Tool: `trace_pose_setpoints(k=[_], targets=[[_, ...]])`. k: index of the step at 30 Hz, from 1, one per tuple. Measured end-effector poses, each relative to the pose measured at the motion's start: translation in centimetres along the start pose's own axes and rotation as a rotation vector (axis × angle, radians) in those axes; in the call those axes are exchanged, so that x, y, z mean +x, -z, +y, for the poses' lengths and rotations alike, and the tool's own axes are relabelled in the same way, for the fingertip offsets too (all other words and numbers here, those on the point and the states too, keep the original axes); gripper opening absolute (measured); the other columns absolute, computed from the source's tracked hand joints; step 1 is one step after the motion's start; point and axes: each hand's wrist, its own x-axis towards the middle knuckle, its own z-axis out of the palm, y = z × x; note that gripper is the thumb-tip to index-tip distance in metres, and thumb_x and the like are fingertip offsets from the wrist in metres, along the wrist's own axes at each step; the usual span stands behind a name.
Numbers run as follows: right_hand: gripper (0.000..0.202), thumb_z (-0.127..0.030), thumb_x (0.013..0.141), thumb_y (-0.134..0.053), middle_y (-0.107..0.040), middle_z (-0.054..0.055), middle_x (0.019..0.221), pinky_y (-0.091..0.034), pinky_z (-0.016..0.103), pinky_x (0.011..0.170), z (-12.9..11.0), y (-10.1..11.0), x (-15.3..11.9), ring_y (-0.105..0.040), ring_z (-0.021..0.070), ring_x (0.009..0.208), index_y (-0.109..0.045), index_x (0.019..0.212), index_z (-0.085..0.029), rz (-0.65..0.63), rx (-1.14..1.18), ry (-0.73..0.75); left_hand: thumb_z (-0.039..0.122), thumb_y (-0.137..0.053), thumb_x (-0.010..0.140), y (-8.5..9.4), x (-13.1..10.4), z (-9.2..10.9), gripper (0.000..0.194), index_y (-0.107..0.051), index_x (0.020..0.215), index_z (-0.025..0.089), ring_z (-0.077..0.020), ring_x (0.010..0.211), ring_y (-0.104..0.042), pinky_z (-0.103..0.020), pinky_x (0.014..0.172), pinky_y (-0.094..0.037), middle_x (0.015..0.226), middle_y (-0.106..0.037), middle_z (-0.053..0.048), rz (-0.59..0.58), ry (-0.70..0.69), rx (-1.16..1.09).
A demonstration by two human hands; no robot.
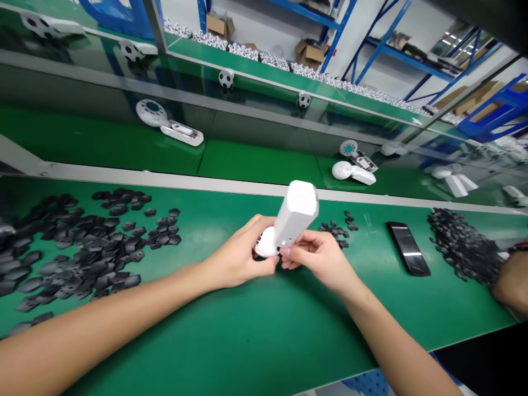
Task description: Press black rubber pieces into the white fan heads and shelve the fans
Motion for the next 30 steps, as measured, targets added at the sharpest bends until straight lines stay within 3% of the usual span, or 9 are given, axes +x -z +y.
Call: trace_pose_setpoints(k=[3, 7, 9, 12, 18, 27, 30], targets=[[0.032, -0.037, 0.074, -0.093, -0.077, 0.008, 0.077, -0.063, 0.027, 0.069, 0.2, -0.3, -0.2, -0.076, 0.0194, 0.071, -0.078, 0.090, -0.013, 0.043, -0.044, -0.008, 0.017, -0.072, 0.082, -0.2, -0.1, 0.4, 0.056, -0.056, 0.135, 0.024, -0.0184, 0.105, -0.059, -0.029, 0.085, -0.050, 0.121, -0.056, -0.004, 0.020, 0.006, 0.035], [0.032, -0.035, 0.073, -0.092, -0.080, 0.008, 0.096, -0.061, 0.029, 0.070, 0.6, -0.6, -0.4, -0.076, 0.0237, 0.084, -0.082, 0.096, -0.017, 0.142, -0.169, 0.036, 0.043, -0.084, 0.082, -0.5, -0.1, 0.9, 0.061, -0.058, 0.135, 0.026, -0.0229, 0.113, -0.061, -0.036, 0.094, -0.051, 0.127, -0.058, -0.006, 0.053, 0.037, 0.040], [0.027, -0.031, 0.073, -0.090, -0.080, 0.007, 0.095, -0.058, 0.029, 0.066, 0.7, -0.6, -0.3, -0.074, 0.0243, 0.084, -0.082, 0.094, -0.017, 0.180, -0.238, 0.050, 0.050, -0.084, 0.084, -0.7, -0.1, 1.1, 0.058, -0.062, 0.132, 0.026, -0.0238, 0.114, -0.061, -0.038, 0.096, -0.051, 0.126, -0.060, -0.007, 0.088, 0.047, 0.040], [0.019, -0.032, 0.074, -0.087, -0.078, 0.006, 0.084, -0.056, 0.029, 0.065, 0.8, -0.7, -0.2, -0.072, 0.0231, 0.077, -0.081, 0.084, -0.017, 0.199, -0.267, 0.084, 0.049, -0.082, 0.086, -0.9, 0.0, 1.3, 0.052, -0.064, 0.129, 0.025, -0.0218, 0.108, -0.062, -0.036, 0.093, -0.051, 0.121, -0.061, -0.006, 0.142, 0.045, 0.028], [0.018, -0.034, 0.078, -0.081, -0.079, 0.009, 0.098, -0.059, 0.036, 0.082, 1.2, -0.4, -0.1, -0.072, 0.0292, 0.098, -0.080, 0.087, -0.018, 0.150, -0.328, 0.199, 0.041, -0.080, 0.089, -0.9, 0.1, 1.4, 0.042, -0.065, 0.124, 0.022, -0.0231, 0.108, -0.063, -0.035, 0.090, -0.054, 0.115, -0.065, -0.008, 0.161, -0.104, 0.076], [0.022, -0.044, 0.086, -0.077, -0.075, 0.009, 0.094, -0.059, 0.045, 0.086, 2.7, 0.7, 0.1, -0.068, 0.0314, 0.096, -0.075, 0.089, -0.023, 0.118, -0.431, 0.249, 0.035, -0.078, 0.087, -0.5, -0.1, 1.1, 0.042, -0.065, 0.124, 0.021, -0.0216, 0.103, -0.067, -0.034, 0.084, -0.056, 0.119, -0.061, -0.010, 0.167, -0.182, 0.181], [0.024, -0.048, 0.086, -0.077, -0.073, 0.009, 0.087, -0.059, 0.045, 0.081, 3.5, 1.1, 0.4, -0.067, 0.0304, 0.090, -0.074, 0.087, -0.024, 0.129, -0.416, 0.227, 0.035, -0.078, 0.086, -0.2, -0.2, 1.2, 0.042, -0.066, 0.123, 0.021, -0.0196, 0.097, -0.067, -0.032, 0.079, -0.055, 0.120, -0.061, -0.009, 0.154, -0.202, 0.214]])
